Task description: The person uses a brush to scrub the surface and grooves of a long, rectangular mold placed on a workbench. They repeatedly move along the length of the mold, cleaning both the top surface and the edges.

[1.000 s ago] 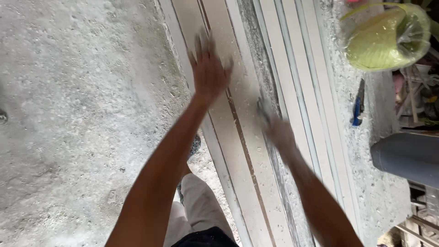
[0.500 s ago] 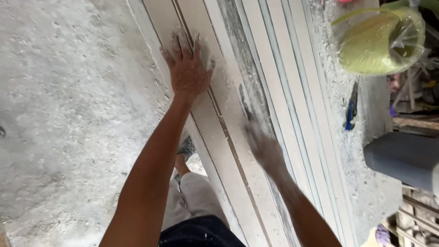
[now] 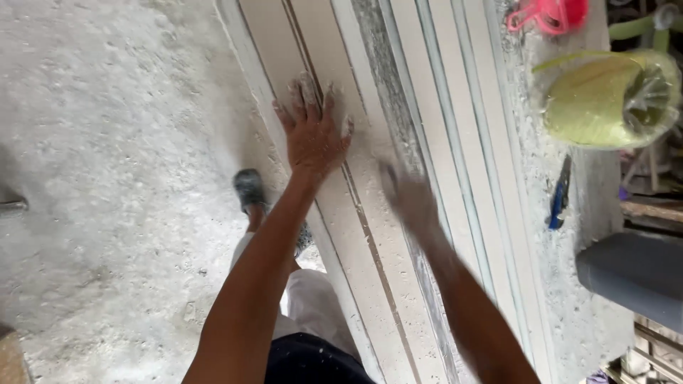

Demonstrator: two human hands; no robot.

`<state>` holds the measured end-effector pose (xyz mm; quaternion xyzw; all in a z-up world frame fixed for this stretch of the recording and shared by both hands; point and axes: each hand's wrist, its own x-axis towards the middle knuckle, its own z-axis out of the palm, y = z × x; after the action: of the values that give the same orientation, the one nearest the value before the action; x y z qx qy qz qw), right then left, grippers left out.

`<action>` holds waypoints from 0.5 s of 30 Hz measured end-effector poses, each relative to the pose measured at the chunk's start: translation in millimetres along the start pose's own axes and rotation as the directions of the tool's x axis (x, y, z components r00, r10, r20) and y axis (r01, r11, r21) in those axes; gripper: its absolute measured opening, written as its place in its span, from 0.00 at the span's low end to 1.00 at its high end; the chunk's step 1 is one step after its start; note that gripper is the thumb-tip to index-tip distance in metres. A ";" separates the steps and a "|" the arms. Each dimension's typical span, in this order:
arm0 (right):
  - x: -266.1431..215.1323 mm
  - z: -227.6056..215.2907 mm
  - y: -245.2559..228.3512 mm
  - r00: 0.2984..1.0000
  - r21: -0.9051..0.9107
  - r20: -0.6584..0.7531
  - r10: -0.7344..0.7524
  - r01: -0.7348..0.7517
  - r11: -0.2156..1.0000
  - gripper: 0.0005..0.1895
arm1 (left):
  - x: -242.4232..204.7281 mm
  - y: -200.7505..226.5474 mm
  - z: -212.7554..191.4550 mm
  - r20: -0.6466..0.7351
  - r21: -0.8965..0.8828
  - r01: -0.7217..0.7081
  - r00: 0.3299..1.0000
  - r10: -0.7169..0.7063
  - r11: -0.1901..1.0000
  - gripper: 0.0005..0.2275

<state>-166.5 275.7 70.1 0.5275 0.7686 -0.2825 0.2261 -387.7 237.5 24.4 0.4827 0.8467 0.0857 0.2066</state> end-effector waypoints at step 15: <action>49.6 -28.4 -37.9 0.998 0.120 -0.065 0.009 -0.001 0.993 0.36 | 14.0 -6.1 14.5 -0.006 -0.017 -0.005 1.000 0.005 1.000 0.33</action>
<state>-220.5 317.9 66.4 0.5512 0.7560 -0.3098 0.1694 -392.5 245.5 5.5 0.4828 0.8454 0.0951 0.2079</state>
